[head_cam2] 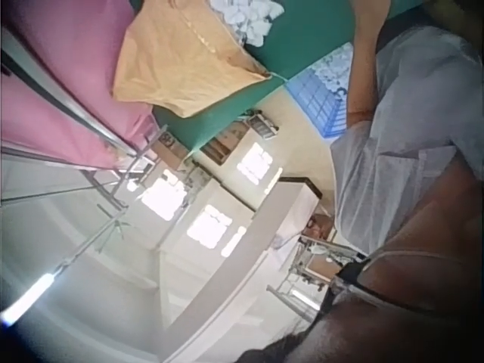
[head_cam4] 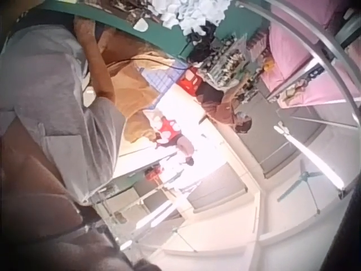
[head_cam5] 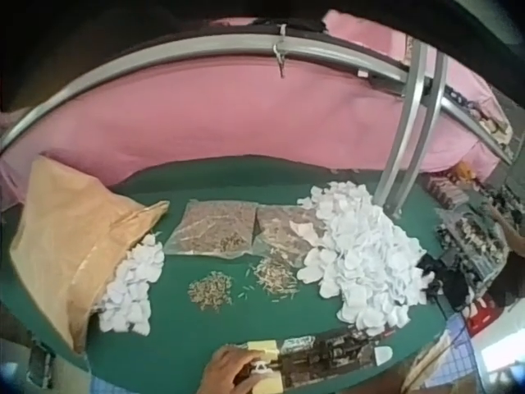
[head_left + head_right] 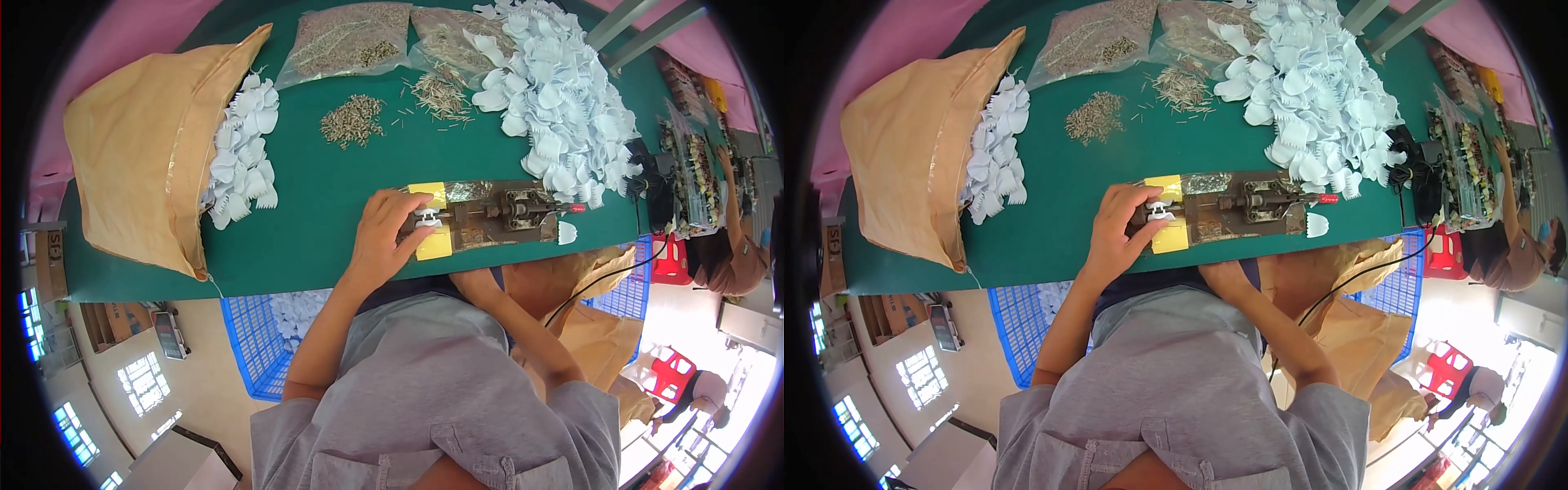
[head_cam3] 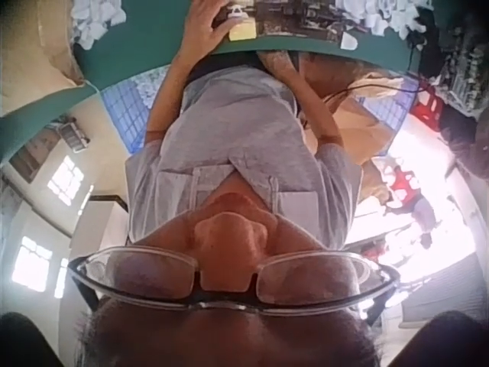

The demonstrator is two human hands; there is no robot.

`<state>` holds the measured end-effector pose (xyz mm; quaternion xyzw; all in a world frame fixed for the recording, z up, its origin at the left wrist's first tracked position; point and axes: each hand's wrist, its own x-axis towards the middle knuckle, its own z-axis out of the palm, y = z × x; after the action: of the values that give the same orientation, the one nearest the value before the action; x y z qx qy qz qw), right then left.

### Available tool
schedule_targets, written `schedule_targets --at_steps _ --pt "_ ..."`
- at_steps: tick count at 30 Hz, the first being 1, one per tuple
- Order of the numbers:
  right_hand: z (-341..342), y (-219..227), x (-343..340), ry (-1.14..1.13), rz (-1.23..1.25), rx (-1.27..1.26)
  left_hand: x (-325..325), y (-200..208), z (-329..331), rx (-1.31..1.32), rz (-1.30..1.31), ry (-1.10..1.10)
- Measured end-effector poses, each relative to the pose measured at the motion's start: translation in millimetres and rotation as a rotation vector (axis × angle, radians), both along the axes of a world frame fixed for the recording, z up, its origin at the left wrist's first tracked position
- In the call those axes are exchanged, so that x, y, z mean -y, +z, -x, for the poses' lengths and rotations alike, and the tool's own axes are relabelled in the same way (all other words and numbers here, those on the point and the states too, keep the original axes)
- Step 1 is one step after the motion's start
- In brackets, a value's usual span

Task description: The person organizes metal pins and springs on the workbench, then repeatedly aligns plastic components with a spring and pin in a benchtop fixture to assemble hair claw clips.

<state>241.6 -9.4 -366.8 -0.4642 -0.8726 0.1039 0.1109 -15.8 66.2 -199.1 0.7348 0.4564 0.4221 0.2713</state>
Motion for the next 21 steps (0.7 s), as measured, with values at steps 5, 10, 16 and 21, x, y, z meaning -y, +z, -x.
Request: schedule_targets --at_steps 5,10,16,21 --pt "-26 204 -12 0.213 -0.077 -0.266 2 0 3 0.033 0.037 0.012" --pt "-55 266 -101 -0.332 -0.313 -0.064 0 2 2 -0.011 0.002 0.005" --pt "38 231 -217 -0.002 0.073 -0.453 1 0 4 0.001 0.026 -0.01" --pt "103 201 -253 0.157 0.266 -0.307 -1 -2 4 0.018 0.02 -0.04"
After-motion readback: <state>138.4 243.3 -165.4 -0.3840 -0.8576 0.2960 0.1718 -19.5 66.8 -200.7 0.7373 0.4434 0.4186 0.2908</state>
